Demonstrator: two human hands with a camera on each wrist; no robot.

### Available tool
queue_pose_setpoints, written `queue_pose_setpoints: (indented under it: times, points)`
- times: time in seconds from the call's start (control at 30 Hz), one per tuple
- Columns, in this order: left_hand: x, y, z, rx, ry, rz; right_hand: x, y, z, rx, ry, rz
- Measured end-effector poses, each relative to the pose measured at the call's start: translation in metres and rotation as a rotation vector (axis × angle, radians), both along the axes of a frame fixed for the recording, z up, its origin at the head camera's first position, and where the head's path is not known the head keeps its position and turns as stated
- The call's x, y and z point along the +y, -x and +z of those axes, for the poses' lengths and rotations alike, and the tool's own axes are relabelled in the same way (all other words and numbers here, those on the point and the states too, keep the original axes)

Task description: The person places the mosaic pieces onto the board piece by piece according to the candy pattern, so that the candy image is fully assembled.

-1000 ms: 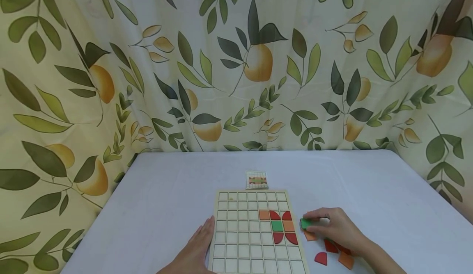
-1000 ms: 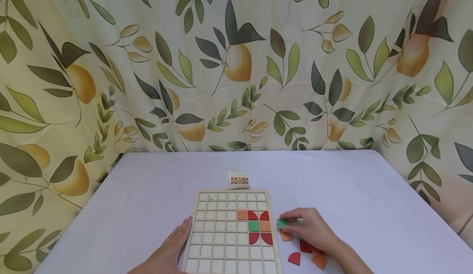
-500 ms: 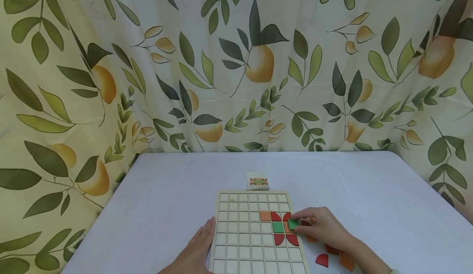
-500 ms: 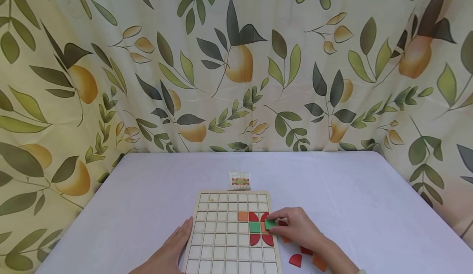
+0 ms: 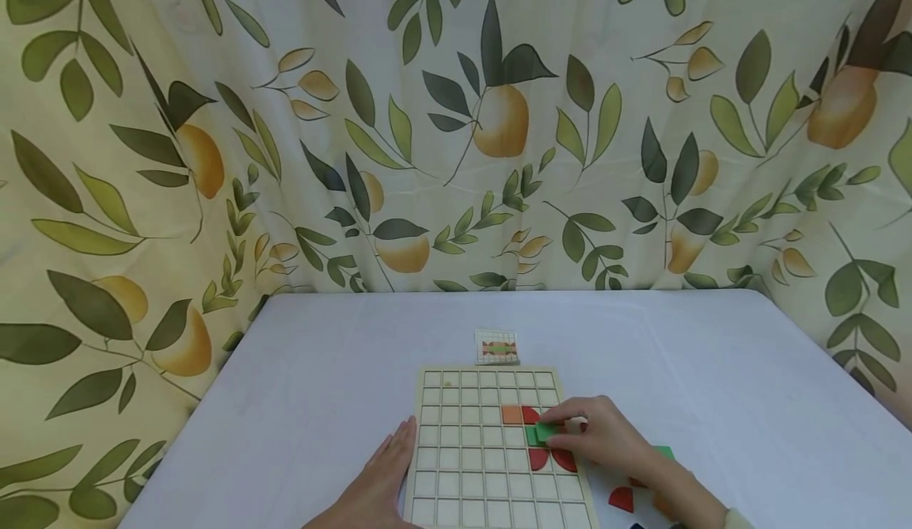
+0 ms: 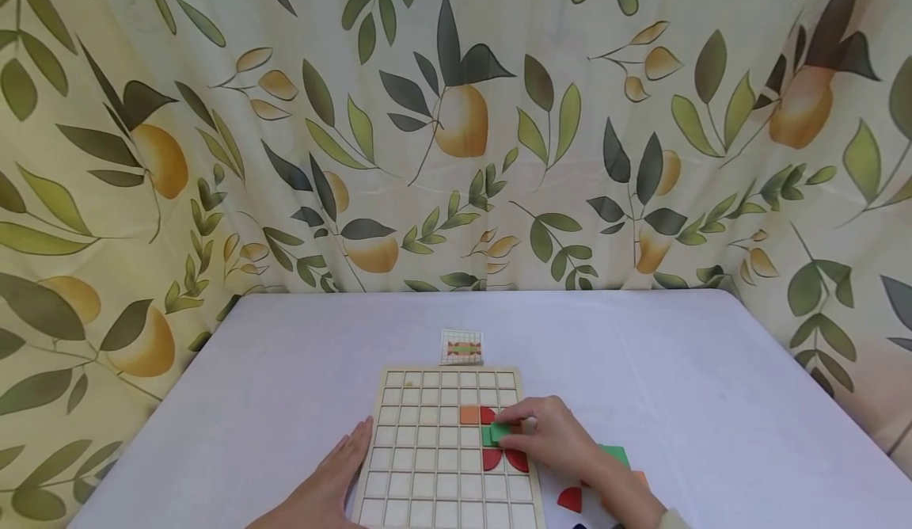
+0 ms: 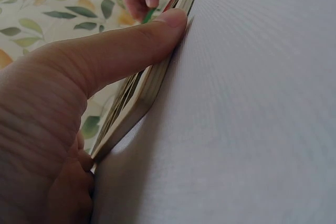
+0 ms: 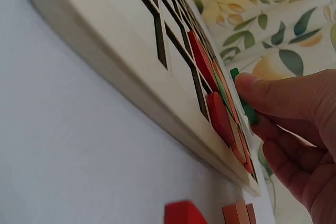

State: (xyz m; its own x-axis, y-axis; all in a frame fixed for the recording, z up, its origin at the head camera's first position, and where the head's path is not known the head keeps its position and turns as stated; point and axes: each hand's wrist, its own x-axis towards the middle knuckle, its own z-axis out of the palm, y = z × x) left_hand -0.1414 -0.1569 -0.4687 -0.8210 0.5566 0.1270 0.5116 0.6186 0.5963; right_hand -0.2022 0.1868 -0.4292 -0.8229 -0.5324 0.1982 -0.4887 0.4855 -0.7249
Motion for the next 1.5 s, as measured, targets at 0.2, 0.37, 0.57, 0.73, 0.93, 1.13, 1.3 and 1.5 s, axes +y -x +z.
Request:
queue_pose_setpoints:
  times: [0.2, 0.37, 0.57, 0.73, 0.93, 1.13, 1.3, 1.5]
  points:
    - [0.0, 0.0, 0.0, 0.008, -0.01, -0.014, -0.011, -0.001, -0.003, 0.045, -0.004, 0.005]
    - [0.0, 0.0, -0.001, 0.032, -0.01, -0.027, -0.02, -0.001, -0.002, 0.021, -0.002, 0.005]
    - [-0.001, 0.0, -0.001, 0.034, 0.018, -0.014, -0.028, -0.004, 0.0, -0.037, -0.009, -0.028]
    - [0.0, 0.0, 0.003, -0.005, 0.043, 0.015, -0.03, -0.003, -0.005, -0.02, 0.005, -0.025]
    - [0.001, 0.0, 0.005, -0.04, 0.03, 0.016, -0.034, 0.0, -0.009, -0.007, 0.017, 0.019]
    - [0.002, 0.0, 0.004, -0.05, 0.026, 0.017, -0.035, 0.0, -0.009, 0.019, 0.01, 0.03]
    - [0.002, 0.0, 0.004, -0.031, 0.035, 0.01, -0.035, 0.001, -0.01, 0.04, 0.018, 0.042]
    - [0.002, 0.0, 0.004, -0.04, 0.061, 0.026, -0.035, 0.001, -0.013, 0.037, 0.043, 0.045]
